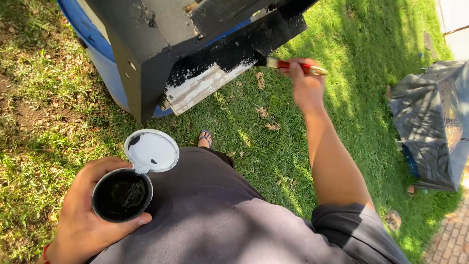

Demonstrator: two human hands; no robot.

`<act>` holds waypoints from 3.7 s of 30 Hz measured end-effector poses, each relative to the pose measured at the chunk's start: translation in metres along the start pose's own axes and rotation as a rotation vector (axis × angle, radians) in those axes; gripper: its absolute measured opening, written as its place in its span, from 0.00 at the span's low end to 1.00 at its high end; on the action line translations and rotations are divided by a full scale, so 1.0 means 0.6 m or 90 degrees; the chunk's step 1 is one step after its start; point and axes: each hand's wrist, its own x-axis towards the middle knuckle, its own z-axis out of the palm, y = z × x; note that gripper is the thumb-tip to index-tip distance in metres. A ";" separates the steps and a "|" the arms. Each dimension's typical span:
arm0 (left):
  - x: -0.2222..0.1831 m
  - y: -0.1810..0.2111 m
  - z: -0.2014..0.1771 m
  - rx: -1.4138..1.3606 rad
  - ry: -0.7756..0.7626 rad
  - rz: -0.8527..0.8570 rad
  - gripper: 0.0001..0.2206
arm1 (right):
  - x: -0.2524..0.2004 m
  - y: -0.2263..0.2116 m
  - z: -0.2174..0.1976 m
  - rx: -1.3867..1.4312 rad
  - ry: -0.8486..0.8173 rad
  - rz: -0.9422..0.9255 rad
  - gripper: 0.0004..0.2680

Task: Painting a wooden structure with black paint using a brush

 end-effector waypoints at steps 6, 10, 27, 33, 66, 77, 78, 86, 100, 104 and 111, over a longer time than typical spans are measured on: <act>0.001 -0.004 0.000 -0.020 -0.002 0.011 0.39 | 0.018 0.031 0.008 0.133 0.157 0.013 0.06; 0.005 -0.005 0.002 -0.024 0.001 0.012 0.39 | 0.019 0.021 0.003 0.128 0.120 0.212 0.06; -0.002 0.002 0.003 -0.014 0.006 -0.014 0.38 | -0.017 -0.015 0.030 0.093 0.080 0.166 0.05; -0.001 -0.007 0.004 -0.019 0.006 0.002 0.39 | -0.018 0.013 0.033 0.437 0.140 0.124 0.05; -0.015 -0.001 -0.004 -0.012 -0.008 -0.042 0.38 | 0.007 -0.128 0.041 0.041 0.022 0.319 0.07; -0.016 0.008 0.012 -0.032 -0.020 -0.068 0.38 | 0.023 -0.137 0.043 -0.139 -0.232 -0.047 0.09; -0.016 0.008 0.013 -0.027 -0.020 -0.056 0.38 | 0.026 -0.139 0.042 -0.028 -0.221 0.016 0.07; -0.031 0.012 0.031 -0.004 0.007 -0.052 0.39 | 0.049 -0.081 0.016 -0.100 -0.151 0.043 0.07; 0.009 0.081 0.143 0.077 0.111 0.037 0.37 | -0.071 0.012 -0.007 0.301 0.094 -0.372 0.08; 0.034 0.112 0.220 0.030 0.128 0.038 0.36 | -0.073 0.047 -0.059 0.306 0.058 -0.390 0.06; 0.135 0.160 0.332 0.148 0.266 -0.004 0.33 | -0.039 0.156 -0.166 0.385 0.064 -0.483 0.09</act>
